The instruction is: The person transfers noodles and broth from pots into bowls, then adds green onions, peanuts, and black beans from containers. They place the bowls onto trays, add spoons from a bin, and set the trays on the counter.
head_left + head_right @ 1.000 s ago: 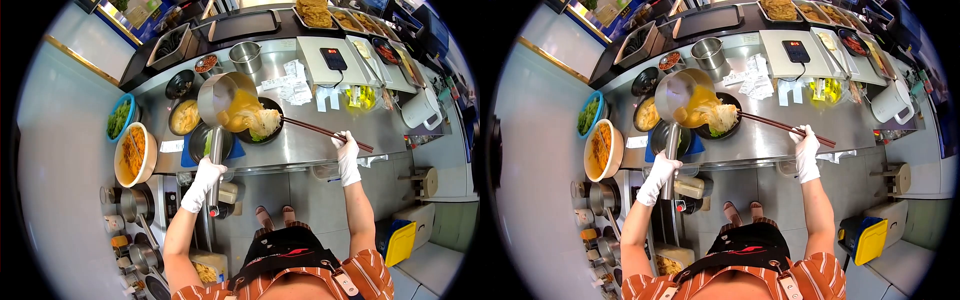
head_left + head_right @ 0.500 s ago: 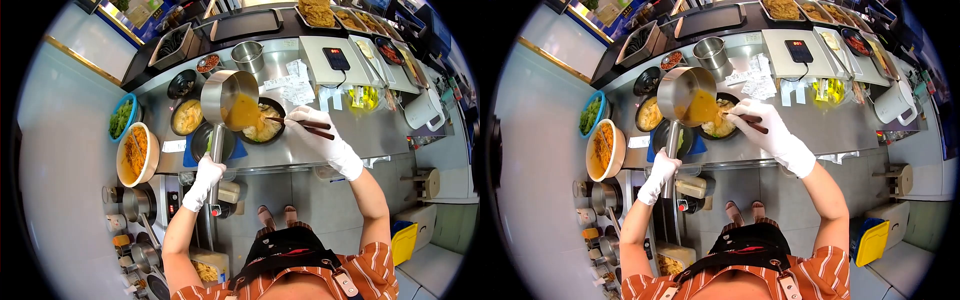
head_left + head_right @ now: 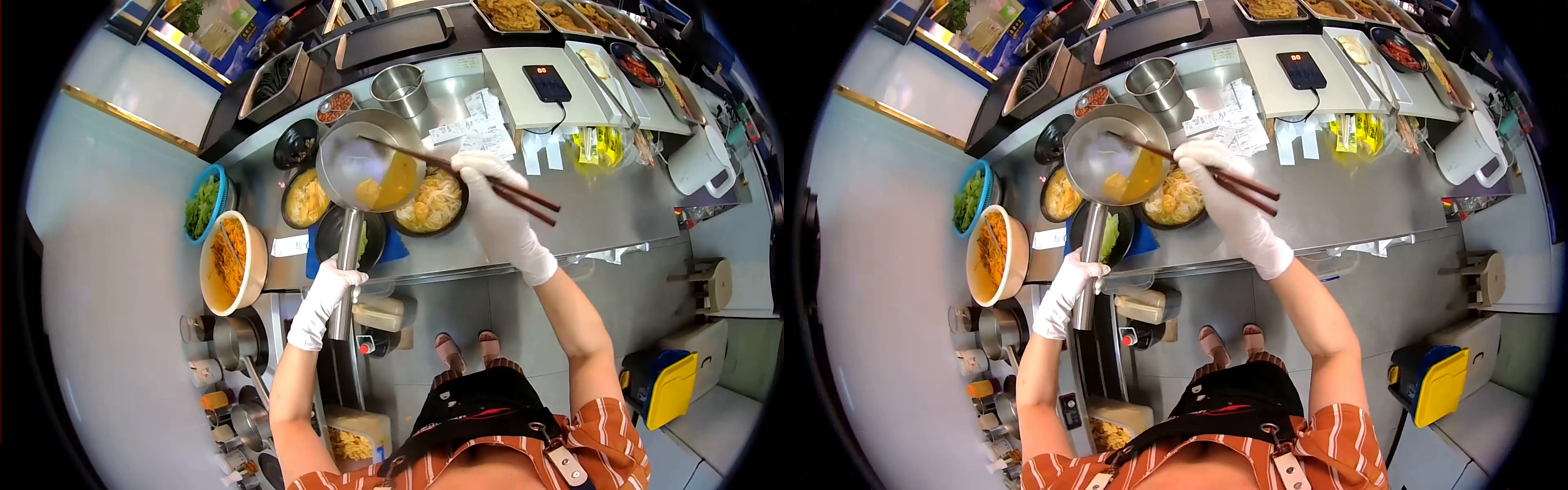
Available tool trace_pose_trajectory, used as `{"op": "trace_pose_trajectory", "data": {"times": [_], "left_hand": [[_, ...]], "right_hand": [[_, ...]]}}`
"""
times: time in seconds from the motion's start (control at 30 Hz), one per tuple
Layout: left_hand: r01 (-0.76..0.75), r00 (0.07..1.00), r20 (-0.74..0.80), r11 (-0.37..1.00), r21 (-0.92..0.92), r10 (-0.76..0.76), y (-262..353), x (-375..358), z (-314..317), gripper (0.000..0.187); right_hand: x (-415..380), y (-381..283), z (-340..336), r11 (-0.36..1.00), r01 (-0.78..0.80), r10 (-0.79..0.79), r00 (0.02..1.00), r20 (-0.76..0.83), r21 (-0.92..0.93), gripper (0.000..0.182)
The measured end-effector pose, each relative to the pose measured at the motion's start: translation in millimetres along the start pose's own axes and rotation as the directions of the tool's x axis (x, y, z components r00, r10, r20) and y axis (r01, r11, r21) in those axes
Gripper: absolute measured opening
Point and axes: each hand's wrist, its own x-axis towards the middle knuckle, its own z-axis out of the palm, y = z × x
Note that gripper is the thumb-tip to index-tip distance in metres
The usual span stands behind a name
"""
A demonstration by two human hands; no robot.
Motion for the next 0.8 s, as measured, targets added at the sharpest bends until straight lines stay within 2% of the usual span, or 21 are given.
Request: {"op": "trace_pose_trajectory", "data": {"times": [0.07, 0.13, 0.17, 0.33, 0.4, 0.47, 0.53, 0.6, 0.67, 0.8], "left_hand": [[0.013, 1.0, 0.02, 0.999, -0.038, -0.012, 1.4, -1.5, -0.5, 0.03], [0.022, 0.998, 0.053, 0.989, -0.146, -0.015, -4.0, -1.1, -1.0, 0.029], [0.015, 0.998, 0.061, 0.986, -0.164, -0.005, -9.5, 2.3, -3.1, 0.028], [-0.007, 1.0, 0.026, 0.992, -0.13, 0.011, -16.1, 5.6, -3.5, 0.027], [-0.021, 1.0, 0.018, 0.994, -0.104, 0.023, -16.7, 5.2, -3.6, 0.027], [-0.039, 0.999, 0.005, 0.997, -0.064, 0.039, -14.4, 5.3, -3.7, 0.03], [-0.042, 0.999, 0.001, 0.997, -0.06, 0.043, -13.2, 4.3, -3.7, 0.031], [-0.042, 0.999, -0.01, 0.997, -0.059, 0.041, -14.0, 1.4, -4.6, 0.033], [-0.039, 0.999, 0.014, 0.998, -0.058, 0.04, -13.5, 0.6, -4.5, 0.035], [-0.039, 0.999, 0.011, 0.998, -0.053, 0.04, -15.1, -1.0, -2.1, 0.036]], "right_hand": [[-12.9, 2.4, -0.6, 0.998, 0.013, -0.015, 0.999, 0.044, 0.054, 0.01], [-23.7, -17.6, -6.6, 0.998, -0.054, 0.057, 0.988, 0.145, -0.024, 0.009], [-24.1, -29.9, -12.1, 0.994, -0.04, 0.06, 0.976, 0.209, -0.1, 0.008], [-13.8, -46.2, -23.8, 0.983, -0.158, 0.172, 0.966, 0.191, -0.09, 0.008], [-7.8, -48.9, -16.9, 0.995, -0.076, 0.089, 0.969, 0.231, -0.063, 0.008], [-9.5, -44.3, -15.4, 0.996, -0.051, 0.071, 0.959, 0.273, -0.078, 0.007], [-12.4, -37.6, -19.5, 0.995, 0.014, 0.024, 0.927, 0.373, -0.101, 0.008], [-10.7, -38.3, -22.4, 0.987, 0.029, 0.034, 0.922, 0.385, -0.156, 0.008], [-8.4, -42.3, -22.0, 0.99, -0.031, 0.066, 0.963, 0.261, -0.138, 0.009], [-0.1, -42.2, -3.8, 0.987, 0.092, -0.057, 0.966, 0.252, -0.13, 0.009]]}}
